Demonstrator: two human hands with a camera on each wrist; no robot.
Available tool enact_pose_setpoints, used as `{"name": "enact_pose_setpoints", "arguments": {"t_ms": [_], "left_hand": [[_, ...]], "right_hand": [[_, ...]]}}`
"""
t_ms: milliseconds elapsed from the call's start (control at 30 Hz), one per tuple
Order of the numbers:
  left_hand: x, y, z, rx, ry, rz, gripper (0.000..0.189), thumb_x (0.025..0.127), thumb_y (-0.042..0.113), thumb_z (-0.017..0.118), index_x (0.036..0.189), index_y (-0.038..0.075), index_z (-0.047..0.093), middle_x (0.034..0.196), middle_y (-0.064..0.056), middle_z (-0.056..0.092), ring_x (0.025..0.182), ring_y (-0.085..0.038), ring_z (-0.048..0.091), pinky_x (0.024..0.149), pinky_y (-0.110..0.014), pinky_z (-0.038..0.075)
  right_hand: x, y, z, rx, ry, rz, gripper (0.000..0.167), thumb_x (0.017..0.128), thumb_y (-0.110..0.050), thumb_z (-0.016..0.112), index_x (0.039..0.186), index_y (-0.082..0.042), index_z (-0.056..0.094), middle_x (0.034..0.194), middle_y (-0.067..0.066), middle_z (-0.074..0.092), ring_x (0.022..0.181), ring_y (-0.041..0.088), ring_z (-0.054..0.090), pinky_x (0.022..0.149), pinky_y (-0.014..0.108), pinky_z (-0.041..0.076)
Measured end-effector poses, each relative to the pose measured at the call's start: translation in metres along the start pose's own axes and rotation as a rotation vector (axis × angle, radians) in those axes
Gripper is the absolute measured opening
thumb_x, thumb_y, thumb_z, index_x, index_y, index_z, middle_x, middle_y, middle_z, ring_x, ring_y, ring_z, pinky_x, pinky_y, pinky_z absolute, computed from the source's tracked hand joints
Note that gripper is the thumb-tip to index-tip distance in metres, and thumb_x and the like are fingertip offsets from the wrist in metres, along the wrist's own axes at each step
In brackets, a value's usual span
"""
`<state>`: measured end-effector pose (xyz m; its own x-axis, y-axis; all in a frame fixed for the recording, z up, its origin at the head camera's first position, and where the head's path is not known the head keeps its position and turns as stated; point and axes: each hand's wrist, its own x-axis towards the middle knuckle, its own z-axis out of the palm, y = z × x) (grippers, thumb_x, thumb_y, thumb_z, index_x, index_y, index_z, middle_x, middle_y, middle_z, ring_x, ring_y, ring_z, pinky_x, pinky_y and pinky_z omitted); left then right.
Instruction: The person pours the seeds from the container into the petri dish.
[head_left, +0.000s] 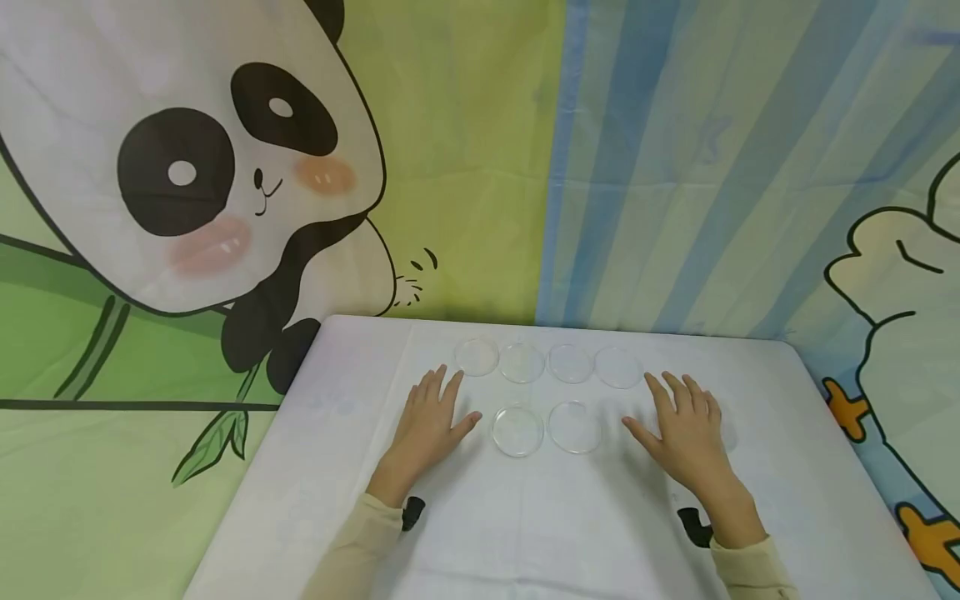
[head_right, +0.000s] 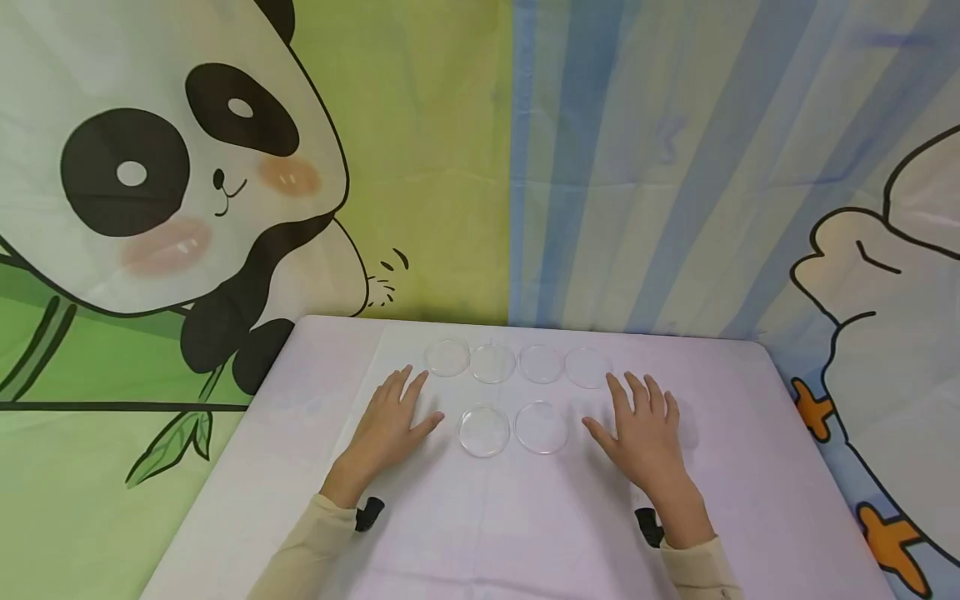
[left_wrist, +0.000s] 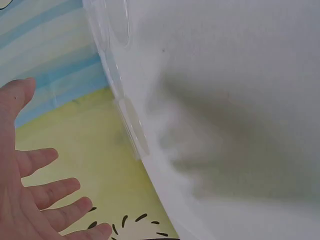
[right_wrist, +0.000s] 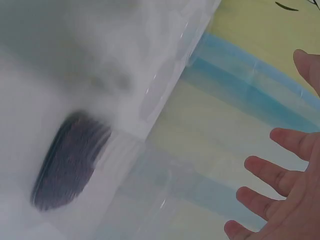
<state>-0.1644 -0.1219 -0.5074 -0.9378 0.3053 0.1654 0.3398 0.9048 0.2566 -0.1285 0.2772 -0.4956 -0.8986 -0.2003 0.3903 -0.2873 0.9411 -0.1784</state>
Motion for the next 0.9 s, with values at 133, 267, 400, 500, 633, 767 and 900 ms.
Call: {"name": "enact_pose_setpoints", "arguments": {"t_ms": [133, 267, 400, 500, 633, 767, 900], "left_hand": [[0.006, -0.007, -0.005, -0.028, 0.016, 0.002, 0.078, 0.097, 0.057, 0.056, 0.154, 0.007, 0.037, 0.155, -0.025, 0.033, 0.142, -0.044, 0.031, 0.112, -0.060, 0.029], [0.016, -0.014, -0.003, -0.039, 0.025, 0.006, 0.078, 0.097, 0.055, 0.057, 0.153, 0.005, 0.036, 0.155, -0.025, 0.034, 0.142, -0.043, 0.032, 0.112, -0.057, 0.029], [0.026, -0.019, 0.001, -0.035, 0.036, 0.012, 0.078, 0.098, 0.055, 0.057, 0.153, 0.004, 0.035, 0.154, -0.025, 0.034, 0.141, -0.043, 0.033, 0.113, -0.054, 0.030], [0.032, -0.021, 0.002, -0.057, 0.033, 0.004, 0.079, 0.098, 0.055, 0.057, 0.154, 0.003, 0.035, 0.154, -0.026, 0.034, 0.141, -0.042, 0.033, 0.113, -0.054, 0.030], [0.043, -0.025, 0.005, -0.094, 0.007, -0.018, 0.081, 0.097, 0.055, 0.057, 0.155, 0.004, 0.032, 0.155, -0.024, 0.033, 0.142, -0.040, 0.032, 0.113, -0.052, 0.030], [0.056, -0.031, 0.011, -0.128, -0.013, -0.039, 0.081, 0.097, 0.055, 0.057, 0.155, 0.004, 0.032, 0.155, -0.024, 0.033, 0.143, -0.038, 0.031, 0.113, -0.052, 0.031], [0.068, -0.038, 0.018, -0.142, -0.027, -0.053, 0.082, 0.097, 0.055, 0.058, 0.154, 0.002, 0.032, 0.154, -0.024, 0.034, 0.142, -0.038, 0.032, 0.114, -0.051, 0.030]], "right_hand": [[-0.005, 0.012, -0.009, 0.039, 0.014, 0.022, 0.082, 0.083, -0.041, 0.079, 0.145, 0.000, 0.044, 0.141, 0.032, 0.042, 0.129, 0.057, 0.033, 0.097, 0.075, 0.025], [-0.009, 0.028, -0.016, 0.131, 0.008, 0.044, 0.084, 0.085, -0.040, 0.079, 0.147, 0.002, 0.042, 0.141, 0.034, 0.041, 0.130, 0.059, 0.031, 0.097, 0.077, 0.024], [-0.013, 0.047, -0.019, 0.223, -0.004, 0.059, 0.086, 0.087, -0.038, 0.078, 0.149, 0.004, 0.037, 0.142, 0.036, 0.039, 0.130, 0.061, 0.029, 0.102, 0.076, 0.019], [-0.016, 0.059, -0.019, 0.292, -0.005, 0.064, 0.086, 0.085, -0.032, 0.080, 0.149, 0.005, 0.036, 0.143, 0.036, 0.038, 0.130, 0.061, 0.029, 0.106, 0.075, 0.015], [-0.021, 0.072, -0.021, 0.409, -0.049, 0.133, 0.089, 0.086, -0.026, 0.080, 0.153, 0.002, 0.030, 0.149, 0.035, 0.031, 0.135, 0.060, 0.022, 0.105, 0.076, 0.011], [-0.027, 0.084, -0.025, 0.534, -0.128, 0.256, 0.095, 0.090, -0.028, 0.076, 0.160, -0.006, 0.016, 0.158, 0.032, 0.016, 0.142, 0.058, 0.010, 0.100, 0.081, 0.011], [-0.031, 0.093, -0.025, 0.602, -0.175, 0.305, 0.099, 0.091, -0.029, 0.076, 0.162, -0.010, 0.009, 0.161, 0.029, 0.010, 0.142, 0.057, 0.009, 0.098, 0.081, 0.015]]}}
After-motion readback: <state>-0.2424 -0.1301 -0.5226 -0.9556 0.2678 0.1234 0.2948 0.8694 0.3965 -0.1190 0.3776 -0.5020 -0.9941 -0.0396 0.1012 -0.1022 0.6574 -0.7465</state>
